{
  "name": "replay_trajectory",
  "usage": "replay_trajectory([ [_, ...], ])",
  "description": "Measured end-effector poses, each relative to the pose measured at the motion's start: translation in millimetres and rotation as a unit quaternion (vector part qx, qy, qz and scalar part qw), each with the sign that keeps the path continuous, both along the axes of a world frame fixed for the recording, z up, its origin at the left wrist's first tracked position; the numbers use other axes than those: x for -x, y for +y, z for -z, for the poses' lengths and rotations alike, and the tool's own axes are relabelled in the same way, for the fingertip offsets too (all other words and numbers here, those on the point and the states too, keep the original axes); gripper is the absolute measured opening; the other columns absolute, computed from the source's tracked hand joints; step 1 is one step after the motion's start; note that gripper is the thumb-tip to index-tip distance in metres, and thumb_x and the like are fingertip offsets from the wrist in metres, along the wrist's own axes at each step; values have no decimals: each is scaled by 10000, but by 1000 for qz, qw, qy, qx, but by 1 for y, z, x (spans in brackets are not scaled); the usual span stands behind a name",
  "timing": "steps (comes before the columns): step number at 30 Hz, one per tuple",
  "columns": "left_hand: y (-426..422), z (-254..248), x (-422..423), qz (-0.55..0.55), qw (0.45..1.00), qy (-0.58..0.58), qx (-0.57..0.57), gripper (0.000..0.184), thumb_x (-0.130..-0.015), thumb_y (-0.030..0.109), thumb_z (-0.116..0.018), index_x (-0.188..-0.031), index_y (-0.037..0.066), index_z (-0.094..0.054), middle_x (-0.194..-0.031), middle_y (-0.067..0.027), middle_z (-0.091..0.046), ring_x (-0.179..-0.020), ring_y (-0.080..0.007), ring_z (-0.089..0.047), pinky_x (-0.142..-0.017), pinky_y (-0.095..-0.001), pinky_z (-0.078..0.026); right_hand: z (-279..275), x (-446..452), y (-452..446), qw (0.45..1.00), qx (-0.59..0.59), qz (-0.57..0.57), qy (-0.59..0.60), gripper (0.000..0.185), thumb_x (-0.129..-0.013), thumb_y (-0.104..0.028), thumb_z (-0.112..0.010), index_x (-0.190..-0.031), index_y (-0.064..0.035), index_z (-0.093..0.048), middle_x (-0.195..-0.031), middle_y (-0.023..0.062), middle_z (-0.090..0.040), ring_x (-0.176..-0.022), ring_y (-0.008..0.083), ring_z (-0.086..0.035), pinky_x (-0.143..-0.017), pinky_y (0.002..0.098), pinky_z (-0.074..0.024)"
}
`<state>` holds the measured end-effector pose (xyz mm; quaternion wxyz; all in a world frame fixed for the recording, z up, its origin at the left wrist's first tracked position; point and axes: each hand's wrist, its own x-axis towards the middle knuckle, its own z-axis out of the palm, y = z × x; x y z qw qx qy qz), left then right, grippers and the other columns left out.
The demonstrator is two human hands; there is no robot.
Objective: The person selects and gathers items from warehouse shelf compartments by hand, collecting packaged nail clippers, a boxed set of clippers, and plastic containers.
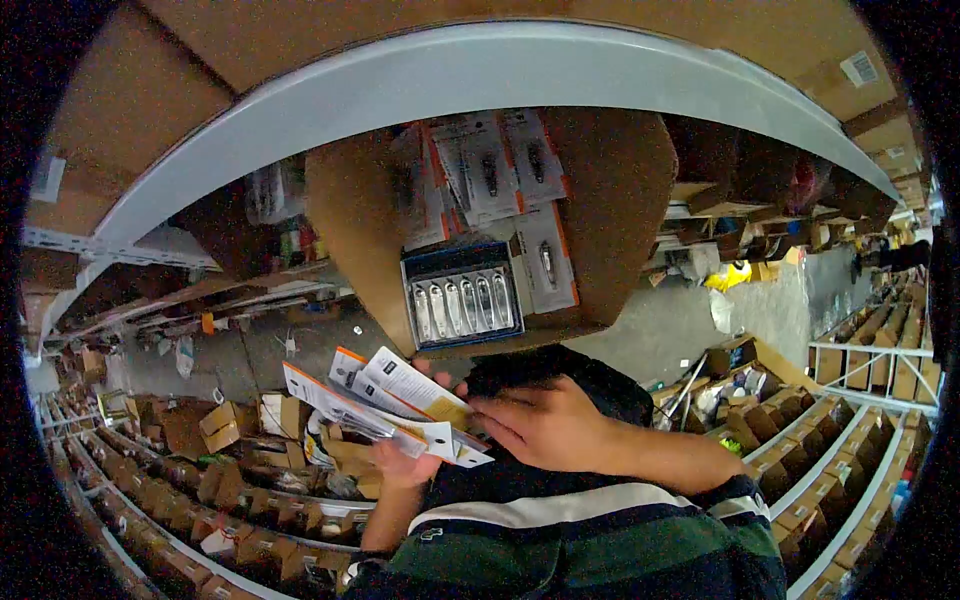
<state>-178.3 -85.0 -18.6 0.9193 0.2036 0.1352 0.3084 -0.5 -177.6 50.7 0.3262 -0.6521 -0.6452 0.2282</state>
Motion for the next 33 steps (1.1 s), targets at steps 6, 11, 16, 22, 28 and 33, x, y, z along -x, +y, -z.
replay_trajectory([
  [6, -7, 9, 14, -9, 999, 36, 13, 902, -696, 350, -732, -1411, 185, -206, -1399, -77, -333, -1258, -317, -366, -1022, -544, -298, -7, -4, -6, 996, -47, 67, 42, 155, -768, -125, -633, -879, -30, -580, -671, 97, -586, -528, 235, -585, -458, 319, -466],
  [11, -9, 13, 25, -54, 993, 8, 106, 854, -722, 279, -683, -1417, 227, -190, -1359, -39, -404, -1231, -276, -411, -1031, -545, -272, -9, -7, -19, 921, -29, 212, 327, 126, -875, -118, -540, -950, -22, -509, -639, 82, -571, -474, 140, -552, -402, 291, -434],
  [16, -1, -3, 5, -38, 995, -75, 60, 849, -734, 276, -704, -1401, 222, -182, -1325, -68, -408, -1204, -292, -429, -1024, -559, -282, -12, -23, -6, 788, -57, 260, 555, 215, -910, -69, -488, -1093, -10, -392, -781, 106, -606, -532, 134, -569, -447, 257, -476],
  [22, 2, -2, 2, -16, 993, -100, 59, 851, -722, 248, -718, -1398, 231, -202, -1332, -67, -403, -1202, -294, -432, -1037, -556, -262, -15, -49, 36, 828, -73, 273, 484, 298, -871, -13, -527, -1147, 25, -420, -898, 156, -621, -633, 180, -620, -566, 295, -528],
  [28, -1, 3, 8, -37, 993, -101, 50, 857, -714, 237, -724, -1396, 225, -205, -1324, -72, -413, -1188, -305, -449, -1030, -557, -280, -27, -60, 49, 882, -351, 212, -234, 218, -609, 26, -729, -787, -48, -628, -760, 93, -602, -583, 240, -566, -496, 314, -444],
  [33, -2, 5, 10, -43, 992, -100, 59, 863, -715, 242, -729, -1397, 223, -201, -1328, -82, -411, -1188, -311, -452, -1028, -562, -282, -19, -77, 58, 839, -392, 188, -326, 186, -574, 25, -735, -717, -63, -653, -656, 31, -505, -512, 194, -474, -448, 306, -371],
])
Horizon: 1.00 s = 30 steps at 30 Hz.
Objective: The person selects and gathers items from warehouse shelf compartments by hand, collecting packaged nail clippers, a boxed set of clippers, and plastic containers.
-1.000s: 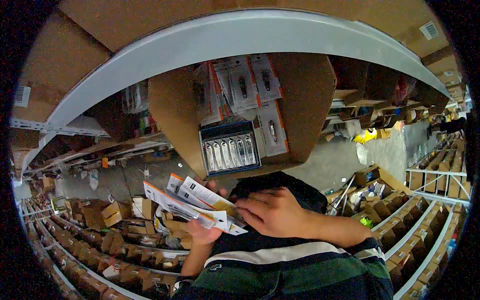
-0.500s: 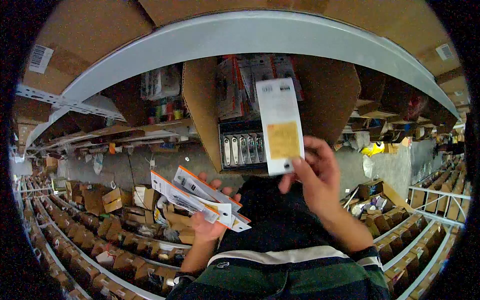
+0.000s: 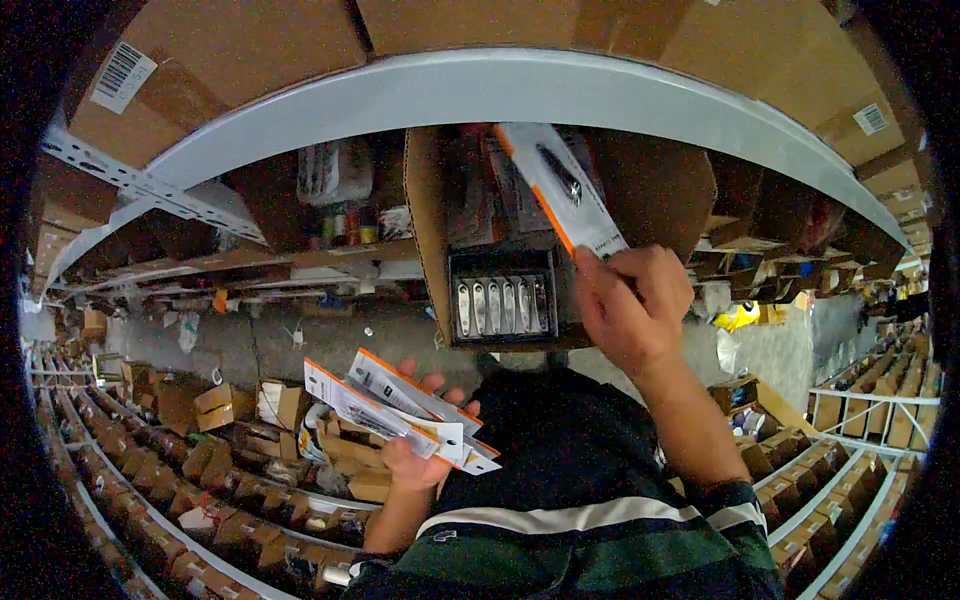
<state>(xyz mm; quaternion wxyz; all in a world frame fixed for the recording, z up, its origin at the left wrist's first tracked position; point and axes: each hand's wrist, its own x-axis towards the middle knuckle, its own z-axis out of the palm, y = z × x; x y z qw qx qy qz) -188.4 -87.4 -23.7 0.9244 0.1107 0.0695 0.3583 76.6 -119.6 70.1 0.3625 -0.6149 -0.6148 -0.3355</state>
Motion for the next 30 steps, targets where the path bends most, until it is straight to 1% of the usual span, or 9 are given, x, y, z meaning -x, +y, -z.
replay_trajectory([
  [4, 1, 2, 1, 3, 1000, -2, -19, 858, -724, 260, -730, -1398, 224, -200, -1323, -85, -416, -1186, -311, -454, -1029, -566, -276, 5, 0, 18, 997, 72, 31, -27, 137, -619, -18, -686, -732, -76, -634, -643, 11, -470, -537, 170, -509, -448, 299, -412],
  [6, 1, 0, 0, 7, 1000, 4, -20, 848, -737, 271, -724, -1399, 224, -197, -1321, -88, -422, -1184, -310, -457, -1029, -572, -270, 7, 7, 24, 975, 216, 55, -9, 124, -645, -76, -634, -768, -80, -626, -672, 23, -485, -576, 175, -551, -457, 306, -453],
  [14, 6, 8, 3, 22, 999, -15, -18, 855, -733, 276, -722, -1401, 207, -192, -1342, -102, -412, -1199, -319, -446, -1021, -591, -269, 9, 4, 38, 968, 239, 65, -39, 216, -662, -89, -611, -877, -82, -635, -747, 70, -576, -639, 204, -597, -483, 341, -487],
  [17, 3, 12, 6, 10, 1000, -16, -5, 854, -732, 267, -717, -1400, 197, -191, -1348, -110, -405, -1199, -327, -445, -1022, -592, -269, -9, 1, 23, 950, 281, 121, 67, 201, -721, -43, -612, -920, -60, -625, -768, 98, -595, -673, 239, -610, -538, 343, -501],
  [20, 0, 14, 3, 5, 1000, -21, 8, 849, -732, 254, -711, -1400, 194, -190, -1352, -114, -400, -1196, -332, -447, -1024, -591, -266, -37, -2, 16, 984, 111, 75, 116, 170, -766, 7, -590, -930, -35, -606, -825, 138, -600, -715, 275, -615, -605, 339, -502],
  [22, 2, 14, 3, 8, 999, -28, 14, 847, -732, 248, -709, -1399, 195, -190, -1353, -114, -400, -1196, -335, -447, -1025, -591, -265, -42, -4, 17, 982, 100, 60, 150, 172, -744, -6, -586, -911, -41, -572, -851, 148, -576, -760, 315, -593, -654, 390, -502],
  [24, 4, 12, 2, 12, 999, -29, 12, 846, -732, 245, -704, -1400, 196, -188, -1346, -113, -406, -1192, -334, -451, -1025, -593, -263, -48, -3, 24, 975, 127, 41, 178, 169, -778, 52, -544, -940, 10, -563, -905, 181, -588, -800, 314, -606, -692, 332, -482],
  [28, 8, 10, 0, 23, 998, -50, -20, 846, -735, 250, -697, -1404, 197, -181, -1341, -111, -411, -1191, -332, -452, -1025, -596, -260, -24, -17, 57, 941, 174, 84, 277, 245, -770, 57, -491, -1012, 26, -517, -926, 232, -572, -905, 407, -559, -767, 398, -458],
  [30, 8, 8, 3, 36, 999, -19, -20, 854, -733, 268, -695, -1407, 195, -176, -1340, -115, -410, -1188, -330, -455, -1019, -597, -272, -17, -23, 76, 900, 289, 160, 283, 316, -707, 51, -511, -1023, 40, -517, -976, 256, -567, -949, 424, -540, -806, 450, -443],
])
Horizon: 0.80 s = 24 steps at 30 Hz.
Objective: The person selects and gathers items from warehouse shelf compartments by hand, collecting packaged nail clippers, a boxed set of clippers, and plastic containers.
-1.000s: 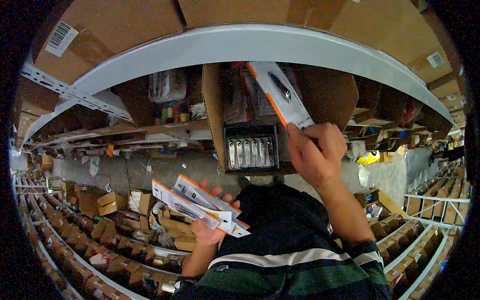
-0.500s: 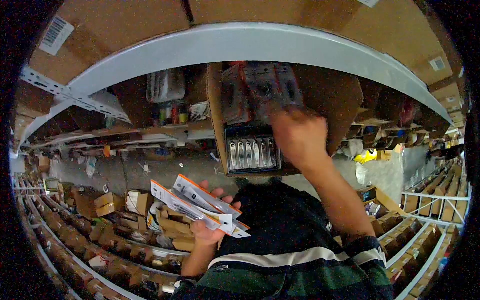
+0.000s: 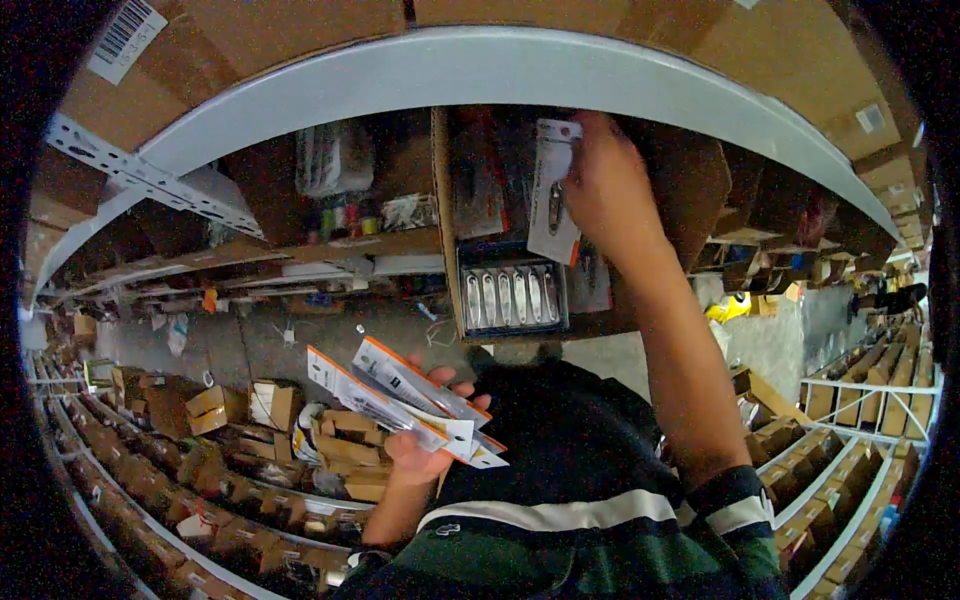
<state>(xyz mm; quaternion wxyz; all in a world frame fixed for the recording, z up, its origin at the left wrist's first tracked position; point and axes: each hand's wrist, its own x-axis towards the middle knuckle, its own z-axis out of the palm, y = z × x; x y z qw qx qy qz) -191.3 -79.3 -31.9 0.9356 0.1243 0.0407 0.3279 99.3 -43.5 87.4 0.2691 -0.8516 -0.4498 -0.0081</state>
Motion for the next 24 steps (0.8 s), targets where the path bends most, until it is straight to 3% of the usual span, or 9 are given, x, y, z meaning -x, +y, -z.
replay_trajectory([
  [6, 0, 8, 6, 11, 1000, 2, 7, 876, -713, 275, -713, -1404, 183, -183, -1334, -141, -409, -1184, -332, -459, -1003, -597, -302, 41, -35, 49, 995, -22, -59, -82, 461, -652, 34, -530, -1112, 44, -499, -1057, 288, -545, -1018, 438, -508, -890, 467, -421],
  [11, -3, 18, 7, 7, 1000, -21, 21, 871, -713, 264, -716, -1397, 170, -185, -1336, -156, -404, -1187, -342, -453, -1005, -602, -294, 40, -28, 30, 993, 15, -55, -99, 394, -732, -43, -551, -1118, 28, -519, -1128, 258, -526, -1064, 421, -488, -919, 458, -408],
  [13, -5, 16, 5, 4, 998, -43, 41, 859, -727, 260, -709, -1395, 167, -177, -1343, -158, -397, -1190, -349, -449, -1008, -607, -283, 37, -32, -1, 973, 168, -141, -68, 394, -776, -55, -524, -1170, -36, -518, -1196, 224, -498, -1093, 413, -470, -937, 445, -404],
  [17, -5, 16, 6, 2, 998, -44, 51, 853, -735, 273, -706, -1396, 170, -177, -1347, -157, -392, -1194, -346, -446, -1008, -610, -280, 33, -23, -25, 959, 230, -164, -36, 449, -764, -28, -500, -1204, -110, -523, -1251, 172, -483, -1125, 385, -465, -965, 434, -390],
  [22, -2, 19, 3, 10, 999, -37, 1, 856, -736, 295, -710, -1399, 187, -179, -1352, -151, -385, -1182, -340, -460, -1002, -607, -295, 51, -27, -17, 923, 214, -203, -246, 544, -714, -22, -499, -1237, -172, -519, -1291, 91, -477, -1220, 323, -398, -1043, 453, -284],
  [24, -4, 19, 2, 12, 1000, -27, -9, 864, -733, 300, -713, -1400, 190, -175, -1351, -151, -386, -1180, -340, -462, -1003, -606, -297, 53, -27, -18, 915, 217, -202, -272, 553, -714, -27, -504, -1245, -179, -511, -1297, 97, -469, -1230, 325, -379, -1053, 455, -263],
])
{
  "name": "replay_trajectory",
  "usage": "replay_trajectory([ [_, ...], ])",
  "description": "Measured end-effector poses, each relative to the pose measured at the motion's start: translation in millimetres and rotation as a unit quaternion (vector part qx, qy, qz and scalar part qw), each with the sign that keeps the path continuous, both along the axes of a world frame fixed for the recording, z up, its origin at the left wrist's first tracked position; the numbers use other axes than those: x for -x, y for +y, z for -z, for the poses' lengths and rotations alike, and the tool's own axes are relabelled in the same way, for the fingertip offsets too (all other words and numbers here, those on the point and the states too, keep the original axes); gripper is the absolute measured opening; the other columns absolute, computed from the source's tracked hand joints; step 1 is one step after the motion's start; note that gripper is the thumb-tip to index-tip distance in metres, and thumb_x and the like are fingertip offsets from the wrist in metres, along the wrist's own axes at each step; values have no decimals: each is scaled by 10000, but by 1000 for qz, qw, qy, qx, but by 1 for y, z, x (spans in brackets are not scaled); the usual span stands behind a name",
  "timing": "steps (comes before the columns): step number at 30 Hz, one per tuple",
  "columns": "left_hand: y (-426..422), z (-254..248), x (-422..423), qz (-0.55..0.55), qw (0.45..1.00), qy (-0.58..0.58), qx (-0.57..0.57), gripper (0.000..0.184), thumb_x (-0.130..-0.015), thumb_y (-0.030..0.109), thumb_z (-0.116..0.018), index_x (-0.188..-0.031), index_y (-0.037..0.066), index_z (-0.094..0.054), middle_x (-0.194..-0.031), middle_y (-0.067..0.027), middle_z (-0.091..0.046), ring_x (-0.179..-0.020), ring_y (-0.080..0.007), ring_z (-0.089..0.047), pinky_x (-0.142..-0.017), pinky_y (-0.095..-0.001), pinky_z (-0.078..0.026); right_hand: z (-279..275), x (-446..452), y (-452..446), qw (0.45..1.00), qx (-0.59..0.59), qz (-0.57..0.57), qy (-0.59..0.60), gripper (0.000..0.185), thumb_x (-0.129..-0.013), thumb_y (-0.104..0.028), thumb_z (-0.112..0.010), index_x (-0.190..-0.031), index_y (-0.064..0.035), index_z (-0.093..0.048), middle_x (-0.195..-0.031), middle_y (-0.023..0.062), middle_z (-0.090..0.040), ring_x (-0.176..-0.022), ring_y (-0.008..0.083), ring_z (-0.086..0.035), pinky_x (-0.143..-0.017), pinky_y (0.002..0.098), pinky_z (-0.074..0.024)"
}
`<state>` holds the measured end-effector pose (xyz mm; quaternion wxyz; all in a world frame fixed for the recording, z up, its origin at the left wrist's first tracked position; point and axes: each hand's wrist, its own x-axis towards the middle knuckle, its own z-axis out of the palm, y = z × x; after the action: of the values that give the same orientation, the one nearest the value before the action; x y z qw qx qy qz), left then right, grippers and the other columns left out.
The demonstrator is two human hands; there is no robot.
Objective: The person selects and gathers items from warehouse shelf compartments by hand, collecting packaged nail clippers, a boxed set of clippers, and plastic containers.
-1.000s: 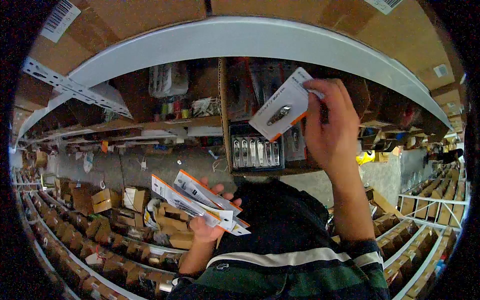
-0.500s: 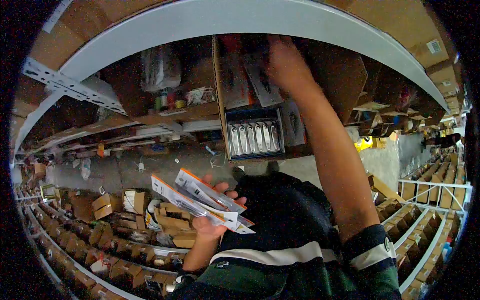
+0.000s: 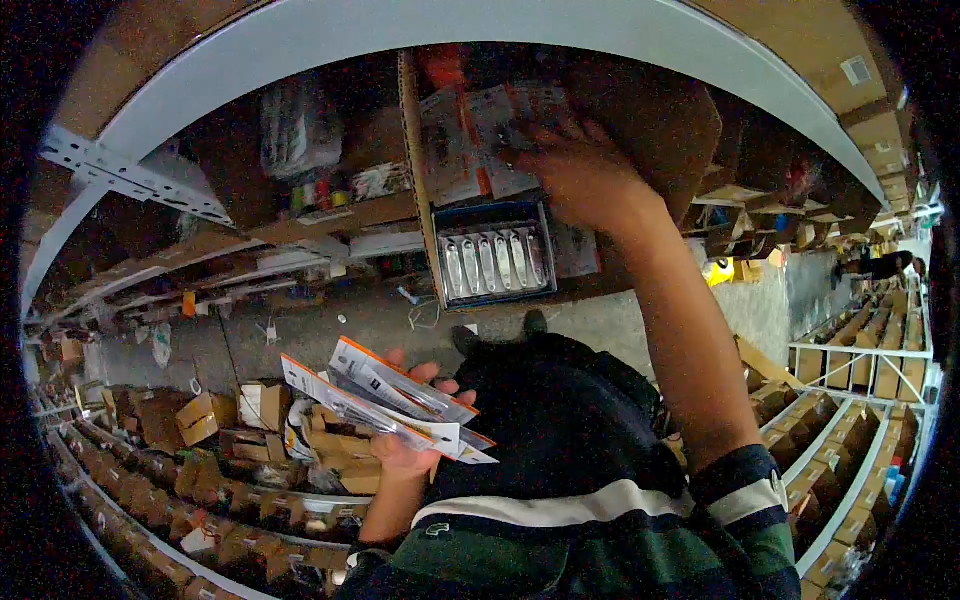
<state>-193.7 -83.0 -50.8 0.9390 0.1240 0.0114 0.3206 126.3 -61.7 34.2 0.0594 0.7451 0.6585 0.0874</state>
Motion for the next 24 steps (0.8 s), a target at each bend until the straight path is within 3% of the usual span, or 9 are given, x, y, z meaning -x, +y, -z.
replay_trajectory([
  [2, -1, 0, 1, -2, 1000, 9, -9, 872, -731, 305, -717, -1402, 192, -172, -1350, -150, -387, -1179, -340, -464, -1003, -604, -299, 1, -1, -1, 1000, -1, -7, -28, 562, -713, -32, -509, -1254, -187, -503, -1304, 103, -461, -1240, 327, -361, -1063, 458, -241],
  [5, -3, 1, 1, -7, 1000, 2, 20, 877, -723, 293, -723, -1400, 186, -177, -1342, -148, -396, -1185, -341, -457, -1005, -603, -298, -11, 0, -7, 997, -72, -28, 2, 474, -707, -53, -525, -1169, -149, -566, -1224, 147, -509, -1160, 327, -452, -1003, 457, -335],
  [7, -6, 2, 3, -16, 1000, 2, 19, 871, -714, 276, -728, -1394, 180, -192, -1336, -148, -401, -1190, -341, -452, -1004, -602, -299, -41, 13, -24, 984, 9, 102, 146, 316, -719, -76, -535, -1023, -89, -622, -1043, 174, -587, -1016, 318, -558, -881, 427, -449],
  [10, -7, 5, 4, -20, 1000, -1, 19, 877, -705, 256, -728, -1395, 179, -193, -1338, -149, -397, -1192, -341, -449, -1003, -601, -300, -56, 28, -44, 972, 203, 104, 61, 182, -722, -67, -546, -882, -40, -629, -839, 159, -623, -839, 316, -626, -733, 396, -516],
  [11, -6, 6, 4, -20, 1000, -3, 18, 877, -705, 256, -728, -1395, 179, -193, -1338, -149, -397, -1192, -341, -449, -1003, -601, -300, -47, 28, -48, 972, 201, 105, 59, 182, -722, -67, -546, -882, -40, -629, -839, 159, -623, -839, 316, -626, -733, 396, -516],
  [13, -4, 7, 3, -16, 1000, -7, 13, 890, -698, 239, -724, -1403, 181, -184, -1345, -154, -388, -1193, -343, -448, -1005, -603, -294, -17, 25, -53, 986, 145, -25, 82, 151, -726, -104, -577, -847, -20, -615, -788, 158, -637, -758, 333, -636, -697, 397, -527],
  [16, -7, 3, 1, -14, 999, -38, 23, 883, -694, 218, -711, -1404, 178, -188, -1349, -158, -384, -1191, -345, -449, -1007, -605, -289, -7, 27, -43, 968, 235, 6, 88, 225, -705, -174, -630, -857, -10, -603, -815, 172, -644, -756, 332, -636, -683, 404, -531],
  [20, -9, 8, 4, -9, 1000, -19, 22, 870, -693, 217, -705, -1399, 173, -199, -1349, -158, -384, -1189, -347, -451, -1010, -605, -283, 11, 24, -39, 975, 182, 10, 125, 396, -657, -261, -688, -936, -2, -579, -850, 188, -644, -819, 324, -628, -720, 415, -524],
  [24, -11, 10, 5, -7, 999, -22, 23, 871, -693, 228, -704, -1400, 172, -198, -1351, -161, -380, -1191, -349, -448, -1014, -607, -274, 9, 26, -40, 991, 132, -19, 30, 537, -627, -313, -714, -1004, 25, -536, -848, 194, -643, -866, 320, -619, -752, 428, -503],
])
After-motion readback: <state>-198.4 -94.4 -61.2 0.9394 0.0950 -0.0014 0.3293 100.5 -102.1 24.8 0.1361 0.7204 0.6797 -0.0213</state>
